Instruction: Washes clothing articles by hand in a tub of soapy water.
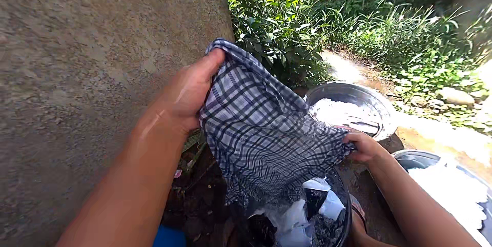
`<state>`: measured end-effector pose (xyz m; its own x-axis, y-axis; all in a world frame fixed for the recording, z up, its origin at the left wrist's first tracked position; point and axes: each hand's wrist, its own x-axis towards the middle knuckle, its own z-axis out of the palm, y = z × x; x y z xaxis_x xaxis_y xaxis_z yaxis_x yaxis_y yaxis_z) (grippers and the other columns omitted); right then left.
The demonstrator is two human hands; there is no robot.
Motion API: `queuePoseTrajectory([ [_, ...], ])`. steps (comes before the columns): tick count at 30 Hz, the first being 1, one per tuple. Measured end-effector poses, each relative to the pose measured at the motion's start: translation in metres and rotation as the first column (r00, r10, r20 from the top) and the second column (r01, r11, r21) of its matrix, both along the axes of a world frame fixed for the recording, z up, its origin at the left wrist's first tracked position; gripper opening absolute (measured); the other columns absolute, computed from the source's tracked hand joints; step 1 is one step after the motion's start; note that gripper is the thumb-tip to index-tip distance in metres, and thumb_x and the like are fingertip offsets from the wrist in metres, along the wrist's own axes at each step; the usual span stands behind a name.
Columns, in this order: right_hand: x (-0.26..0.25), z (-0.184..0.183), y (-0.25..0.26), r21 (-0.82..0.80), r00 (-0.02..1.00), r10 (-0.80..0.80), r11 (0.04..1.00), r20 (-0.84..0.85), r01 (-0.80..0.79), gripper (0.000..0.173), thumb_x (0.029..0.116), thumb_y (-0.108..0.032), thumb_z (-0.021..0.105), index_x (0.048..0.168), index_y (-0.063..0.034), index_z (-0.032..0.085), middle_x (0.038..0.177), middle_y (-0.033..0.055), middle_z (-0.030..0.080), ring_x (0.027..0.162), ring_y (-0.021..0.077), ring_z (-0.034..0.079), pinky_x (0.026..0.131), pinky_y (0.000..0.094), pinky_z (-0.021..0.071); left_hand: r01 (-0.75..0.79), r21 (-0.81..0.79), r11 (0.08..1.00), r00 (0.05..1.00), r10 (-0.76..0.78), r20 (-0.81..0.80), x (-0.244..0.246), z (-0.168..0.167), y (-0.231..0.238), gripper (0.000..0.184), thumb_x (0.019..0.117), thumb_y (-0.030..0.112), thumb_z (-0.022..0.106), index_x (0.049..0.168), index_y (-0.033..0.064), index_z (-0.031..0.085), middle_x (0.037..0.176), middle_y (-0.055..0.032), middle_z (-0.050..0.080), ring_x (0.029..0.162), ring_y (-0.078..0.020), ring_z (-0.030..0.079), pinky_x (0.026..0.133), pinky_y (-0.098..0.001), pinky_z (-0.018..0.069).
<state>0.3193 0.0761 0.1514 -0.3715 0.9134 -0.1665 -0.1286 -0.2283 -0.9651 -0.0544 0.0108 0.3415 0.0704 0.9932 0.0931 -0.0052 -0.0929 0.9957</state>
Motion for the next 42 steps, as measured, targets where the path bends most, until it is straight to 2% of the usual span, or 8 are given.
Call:
queuePoseTrajectory([
  [4,0.043,-0.025,0.002,0.013,0.957,0.173,0.985,-0.232,-0.175,0.026,0.0854,-0.043,0.076,0.104,-0.0241,0.077,0.091,-0.0036,0.077,0.08,0.0049,0.073,0.071,0.0257,0.0625,-0.079,-0.373,0.925,0.99,0.028,-0.142,-0.027,-0.082,0.017,0.054,0.1092,0.055,0.024,0.117,0.0175,0.062,0.093,-0.0015,0.072,0.081,-0.0129,0.071,0.069,-0.0332,0.0601],
  [10,0.001,-0.102,0.0,-0.103,0.736,0.122,0.992,0.666,-0.071,0.041,0.1112,-0.032,0.041,0.136,-0.0034,0.056,0.122,0.0144,0.064,0.11,0.0187,0.062,0.097,0.0394,0.0505,-0.034,-0.666,0.745,0.991,-0.059,-0.117,-0.016,-0.293,0.021,0.047,0.1106,0.036,0.037,0.148,0.0088,0.045,0.136,-0.0151,0.059,0.121,-0.0258,0.06,0.099,-0.0476,0.0509],
  [13,-0.046,-0.17,-0.022,-0.184,0.528,0.331,0.932,0.782,-0.311,0.05,0.1121,-0.031,0.04,0.153,-0.0017,0.044,0.163,0.0258,0.031,0.151,0.0382,0.033,0.124,0.0518,0.0266,-0.069,-0.665,0.744,0.927,-0.198,-0.318,0.038,-0.391,0.005,0.095,0.0975,0.031,0.065,0.166,0.0136,0.002,0.17,-0.0232,0.001,0.157,-0.0427,0.009,0.122,-0.0626,0.0205],
  [17,-0.103,-0.246,-0.048,-0.236,0.367,0.366,0.906,0.855,-0.352,0.057,0.1096,-0.032,0.045,0.162,-0.0154,0.032,0.17,0.0242,0.001,0.15,0.054,0.023,0.119,0.0644,0.027,-0.319,-0.576,0.752,0.74,-0.183,-0.648,0.088,-0.46,-0.01,0.126,0.0738,0.063,0.083,0.166,0.0174,0.011,0.17,-0.0244,0.002,0.154,-0.0509,0.009,0.114,-0.0708,0.0285],
  [25,-0.078,-0.323,-0.088,-0.32,0.393,0.532,0.812,0.75,-0.488,0.049,0.1099,-0.022,0.043,0.141,0.0149,0.048,0.141,0.0331,0.055,0.134,0.0376,0.054,0.114,0.0419,0.0425,-0.214,-0.749,0.627,0.738,-0.399,-0.545,0.088,-0.483,-0.026,0.059,0.1053,0.035,0.056,0.15,-0.002,0.046,0.154,-0.0223,0.046,0.147,-0.0346,0.041,0.122,-0.0487,0.0297],
  [30,-0.116,-0.261,-0.054,-0.607,-0.031,0.684,0.625,0.729,-0.49,0.047,0.1087,-0.021,0.047,0.144,0.0087,0.05,0.151,0.0308,0.046,0.146,0.046,0.038,0.12,0.0627,0.0262,-0.011,-0.789,0.615,0.828,-0.437,-0.352,0.046,-0.464,0.001,0.052,0.1021,0.035,0.061,0.139,-0.0019,0.057,0.142,-0.0241,0.057,0.137,-0.0362,0.051,0.115,-0.0544,0.038],
  [35,-0.136,-0.082,-0.018,-0.174,0.585,0.364,0.918,0.725,-0.356,0.045,0.1115,-0.033,0.04,0.132,0.0011,0.06,0.115,0.0214,0.065,0.104,0.0283,0.064,0.095,0.0492,0.0498,0.103,-0.293,0.95,0.988,-0.132,-0.081,0.034,-0.369,-0.01,0.113,0.0801,0.024,0.084,0.164,0.004,0.011,0.168,-0.0196,0.021,0.156,-0.0267,0.023,0.126,-0.0429,0.025],
  [42,-0.133,0.176,-0.054,0.379,0.899,-0.036,0.914,0.436,-0.147,0.03,0.1095,-0.023,0.041,0.102,-0.0151,0.07,0.078,-0.0066,0.069,0.066,0.0003,0.066,0.059,0.0179,0.058,-0.005,-0.193,0.981,0.983,-0.031,-0.181,0.03,-0.36,-0.032,0.118,0.0808,0.013,0.081,0.162,-0.0027,-0.003,0.169,-0.0275,0.001,0.158,-0.0338,0.012,0.127,-0.0429,0.0183],
])
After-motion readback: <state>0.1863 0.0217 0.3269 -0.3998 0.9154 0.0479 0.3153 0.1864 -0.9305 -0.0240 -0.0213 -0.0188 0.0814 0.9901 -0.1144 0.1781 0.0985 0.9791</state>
